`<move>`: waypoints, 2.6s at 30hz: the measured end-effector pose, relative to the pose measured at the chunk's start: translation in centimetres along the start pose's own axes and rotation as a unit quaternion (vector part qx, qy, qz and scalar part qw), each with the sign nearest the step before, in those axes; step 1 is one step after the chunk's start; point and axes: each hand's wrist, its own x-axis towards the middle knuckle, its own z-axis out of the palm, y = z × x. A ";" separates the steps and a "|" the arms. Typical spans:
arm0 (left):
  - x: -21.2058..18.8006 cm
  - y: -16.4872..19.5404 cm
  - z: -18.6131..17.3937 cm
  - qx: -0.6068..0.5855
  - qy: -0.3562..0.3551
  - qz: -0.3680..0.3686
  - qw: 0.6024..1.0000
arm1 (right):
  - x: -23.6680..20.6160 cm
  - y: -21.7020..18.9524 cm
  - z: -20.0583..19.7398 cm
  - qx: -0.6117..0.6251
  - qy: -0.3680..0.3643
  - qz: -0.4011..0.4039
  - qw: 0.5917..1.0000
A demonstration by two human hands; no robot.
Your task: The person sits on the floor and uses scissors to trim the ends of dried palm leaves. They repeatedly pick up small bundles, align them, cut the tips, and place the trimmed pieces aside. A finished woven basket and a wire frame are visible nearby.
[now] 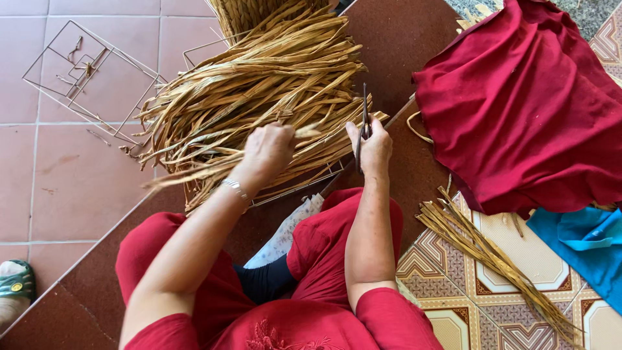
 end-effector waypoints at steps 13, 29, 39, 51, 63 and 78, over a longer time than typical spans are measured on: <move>1.7 -1.7 4.7 -0.066 0.048 -0.057 0.995 | 0.4 -2.1 1.5 0.321 -0.064 0.086 0.941; -1.4 -2.6 1.1 -0.498 0.021 -0.038 0.866 | -3.3 -6.8 4.7 0.488 -0.123 0.022 0.864; -0.6 -1.3 -4.9 -0.664 0.157 -0.126 0.720 | -5.7 -10.0 4.6 0.507 -0.172 -0.024 0.845; -1.3 -2.5 -4.1 -0.664 0.082 -0.084 0.739 | -7.1 -10.9 4.3 0.469 -0.158 -0.017 0.869; -1.3 -0.6 -3.9 -0.541 0.013 -0.024 0.841 | -4.6 -11.2 3.2 0.495 -0.079 0.003 0.865; -1.4 -0.7 -3.3 -0.446 0.075 0.027 0.892 | -4.4 -10.8 3.3 0.427 -0.060 -0.061 0.900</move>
